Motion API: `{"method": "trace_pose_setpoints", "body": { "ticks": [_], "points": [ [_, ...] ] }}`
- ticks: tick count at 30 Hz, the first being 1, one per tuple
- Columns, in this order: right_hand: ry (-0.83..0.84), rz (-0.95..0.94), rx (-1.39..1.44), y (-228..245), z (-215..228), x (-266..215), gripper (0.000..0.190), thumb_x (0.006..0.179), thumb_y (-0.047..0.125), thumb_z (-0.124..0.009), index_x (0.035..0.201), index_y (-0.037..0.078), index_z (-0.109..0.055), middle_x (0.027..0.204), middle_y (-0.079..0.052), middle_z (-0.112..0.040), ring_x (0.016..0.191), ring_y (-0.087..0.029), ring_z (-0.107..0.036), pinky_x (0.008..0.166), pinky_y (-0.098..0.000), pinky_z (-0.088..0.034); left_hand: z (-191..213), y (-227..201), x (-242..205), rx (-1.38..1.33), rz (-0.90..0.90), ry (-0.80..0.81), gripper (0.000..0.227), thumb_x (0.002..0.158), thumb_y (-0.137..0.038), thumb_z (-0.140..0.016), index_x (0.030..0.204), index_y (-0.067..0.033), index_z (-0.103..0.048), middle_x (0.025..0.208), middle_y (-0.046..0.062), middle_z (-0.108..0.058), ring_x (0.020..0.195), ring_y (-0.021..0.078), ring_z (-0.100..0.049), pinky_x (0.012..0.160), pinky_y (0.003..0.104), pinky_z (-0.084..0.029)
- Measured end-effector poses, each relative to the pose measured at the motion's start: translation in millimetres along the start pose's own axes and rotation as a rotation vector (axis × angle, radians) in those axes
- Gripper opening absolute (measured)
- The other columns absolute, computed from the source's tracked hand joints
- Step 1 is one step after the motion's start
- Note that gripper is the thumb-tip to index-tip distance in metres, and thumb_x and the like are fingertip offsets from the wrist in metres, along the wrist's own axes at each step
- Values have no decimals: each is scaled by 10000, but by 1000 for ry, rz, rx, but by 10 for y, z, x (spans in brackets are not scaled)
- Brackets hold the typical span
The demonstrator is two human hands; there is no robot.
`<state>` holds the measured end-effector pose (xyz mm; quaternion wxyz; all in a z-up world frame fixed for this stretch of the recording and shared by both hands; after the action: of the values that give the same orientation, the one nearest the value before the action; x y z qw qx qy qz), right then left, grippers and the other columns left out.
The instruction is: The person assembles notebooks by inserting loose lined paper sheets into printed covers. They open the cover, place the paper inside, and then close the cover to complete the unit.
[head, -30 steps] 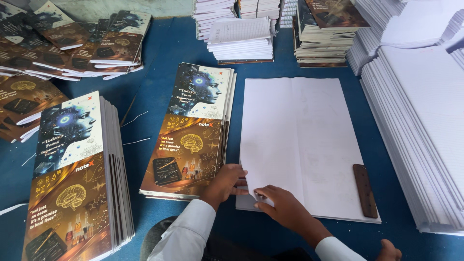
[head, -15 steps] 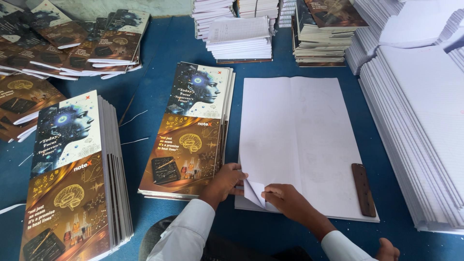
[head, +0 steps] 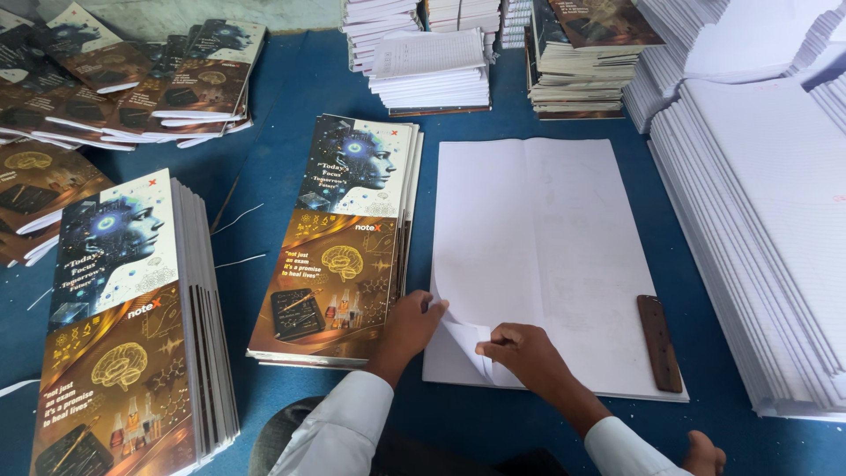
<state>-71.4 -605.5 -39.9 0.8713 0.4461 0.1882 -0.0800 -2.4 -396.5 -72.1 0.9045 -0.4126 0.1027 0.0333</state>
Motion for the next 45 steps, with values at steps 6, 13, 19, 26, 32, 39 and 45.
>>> {"method": "trace_pose_setpoints", "body": {
  "ticks": [6,13,19,26,32,39,45],
  "points": [
    [4,25,79,-122,-35,109,459,871,463,-750,759,18,-758,585,-97,-622,517,-180,-519,496,-313,-370,77,-168,-81,23,37,39,614,981,-569,-512,941,0,-741,850,178,-729,829,343,-718,799,439,-541],
    [99,57,17,-19,-16,0,425,868,461,-729,791,47,-789,619,-111,-679,544,-207,-551,533,-342,-386,43,-206,-25,-193,204,118,606,900,-656,-602,860,-62,-710,803,115,-729,741,221,-728,683,318,-577],
    [162,120,-40,25,67,-43,326,865,377,-736,959,70,-797,875,-105,-792,788,-212,-721,708,-341,-562,5,-162,-14,-280,197,96,287,868,-315,-692,831,-30,-694,723,67,-679,630,163,-660,547,318,-558],
    [-413,169,-364,-520,457,233,398,866,338,-737,1199,123,-712,1277,-114,-693,1203,-277,-622,1031,-457,-511,-32,-16,61,-290,170,43,220,882,-223,-654,824,-11,-667,664,79,-632,549,168,-587,532,345,-485],
    [-479,-345,-739,-965,1074,278,637,911,314,-671,1490,155,-459,1495,-251,-422,1395,-418,-414,1043,-562,-458,-59,49,106,-280,140,20,228,879,-223,-657,819,-4,-672,664,82,-636,573,176,-597,555,357,-488],
    [-470,-517,-530,-1034,1195,138,566,969,188,-581,1522,228,-466,1436,-213,-501,1313,-399,-548,1010,-552,-538,-7,40,85,-282,148,-19,235,881,-218,-658,805,4,-672,697,98,-638,638,191,-604,606,366,-493],
    [-490,-528,-536,-1023,1213,116,552,976,187,-582,1515,211,-468,1394,-192,-542,1256,-369,-605,973,-522,-573,64,18,78,-298,170,-50,242,879,-211,-657,796,15,-662,674,110,-628,604,200,-585,583,382,-483]
  ]
}}
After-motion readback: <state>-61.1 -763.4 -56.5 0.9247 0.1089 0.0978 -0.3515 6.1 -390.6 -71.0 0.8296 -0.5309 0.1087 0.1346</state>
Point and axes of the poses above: each hand's wrist, its own x-axis towards the middle knuckle, its own z-axis out of the back of the hand, y = z × x, the point moved 1 cm from there along x, towards the middle knuckle
